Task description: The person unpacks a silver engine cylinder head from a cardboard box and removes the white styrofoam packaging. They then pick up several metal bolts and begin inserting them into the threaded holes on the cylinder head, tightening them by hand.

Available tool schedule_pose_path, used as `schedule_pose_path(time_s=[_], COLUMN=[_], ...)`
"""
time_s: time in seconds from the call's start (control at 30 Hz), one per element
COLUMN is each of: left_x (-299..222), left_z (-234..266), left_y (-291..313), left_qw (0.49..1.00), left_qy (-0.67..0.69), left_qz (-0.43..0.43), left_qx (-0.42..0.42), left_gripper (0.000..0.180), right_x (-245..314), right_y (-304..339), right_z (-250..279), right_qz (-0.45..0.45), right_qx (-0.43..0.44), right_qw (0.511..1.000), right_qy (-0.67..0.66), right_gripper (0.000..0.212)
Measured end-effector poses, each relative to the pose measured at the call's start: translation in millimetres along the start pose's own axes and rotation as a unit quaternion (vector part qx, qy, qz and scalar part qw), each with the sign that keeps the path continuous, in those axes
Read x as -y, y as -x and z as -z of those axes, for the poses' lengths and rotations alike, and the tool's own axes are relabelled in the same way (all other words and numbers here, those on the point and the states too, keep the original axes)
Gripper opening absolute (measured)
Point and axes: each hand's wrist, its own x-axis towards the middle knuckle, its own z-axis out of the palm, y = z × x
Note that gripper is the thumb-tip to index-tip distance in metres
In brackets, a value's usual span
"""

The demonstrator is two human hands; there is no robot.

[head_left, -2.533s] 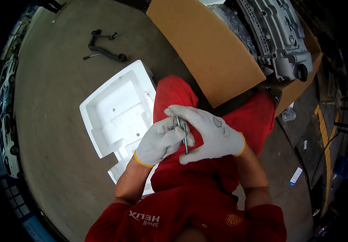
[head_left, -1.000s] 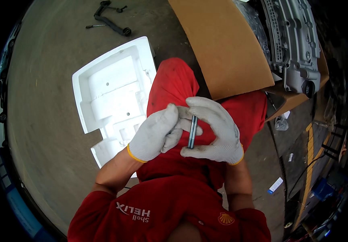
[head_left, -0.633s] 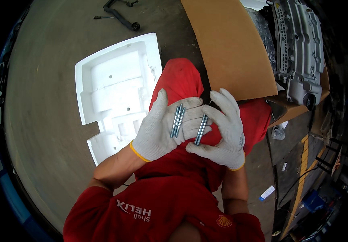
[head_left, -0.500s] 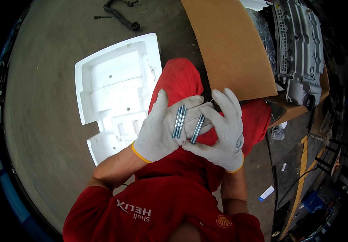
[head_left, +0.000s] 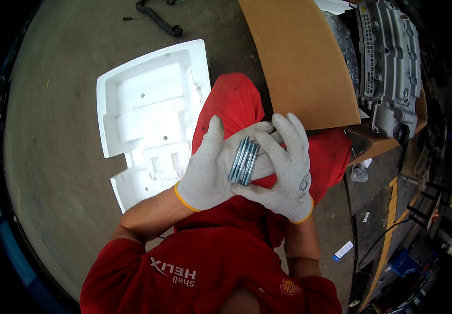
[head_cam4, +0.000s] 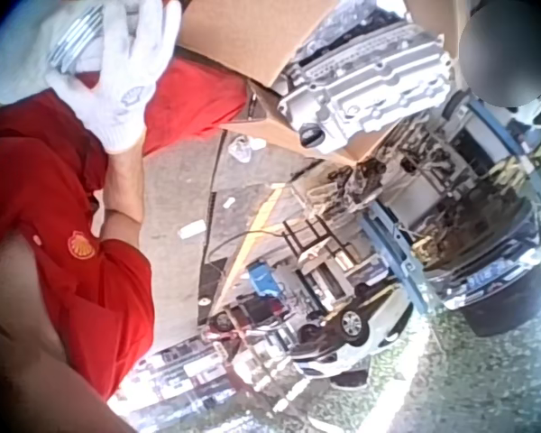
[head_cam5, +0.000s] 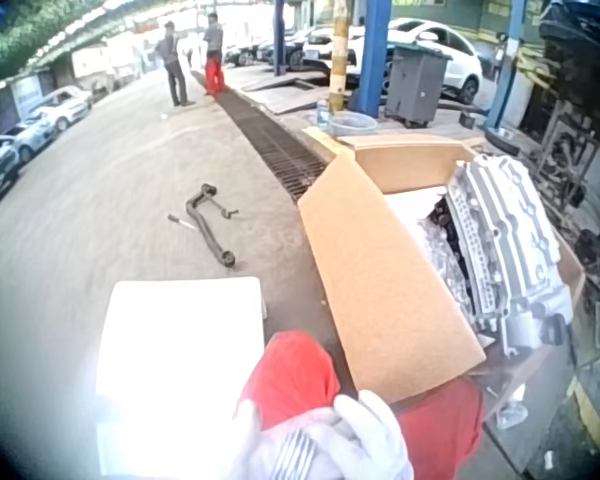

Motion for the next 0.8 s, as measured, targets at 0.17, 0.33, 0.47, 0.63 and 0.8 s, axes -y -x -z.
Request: schedule_pose_path(time_s=[0.17, 0.33, 0.47, 0.63, 0.8], left_x=[2, 2, 4, 5, 7], left_z=[0, 0, 0, 2, 7], left_y=[-1, 0, -1, -1, -3], left_qw=[1.000, 1.000, 1.000, 1.000, 0.999], left_qy=[0.010, -0.002, -0.009, -0.007, 0.006], left_qz=[-0.009, -0.009, -0.013, -0.019, -0.024], left_qx=[-0.019, 0.000, 0.010, 0.015, 0.026], left_gripper=[0.098, 0.098, 0.098, 0.097, 0.097], right_x=[0, 2, 2, -2, -6], right_y=[0, -2, -6, -3, -1], right_z=[1, 1, 3, -5, -9], right_qz=[0.004, -0.003, -0.007, -0.003, 0.005], right_qx=[0.008, 0.013, 0.030, 0.007, 0.000], right_qw=[1.000, 1.000, 1.000, 1.000, 0.999], right_qy=[-0.006, 0.001, 0.003, -0.026, -0.041], right_gripper=[0.093, 0.094, 0.090, 0.085, 0.082])
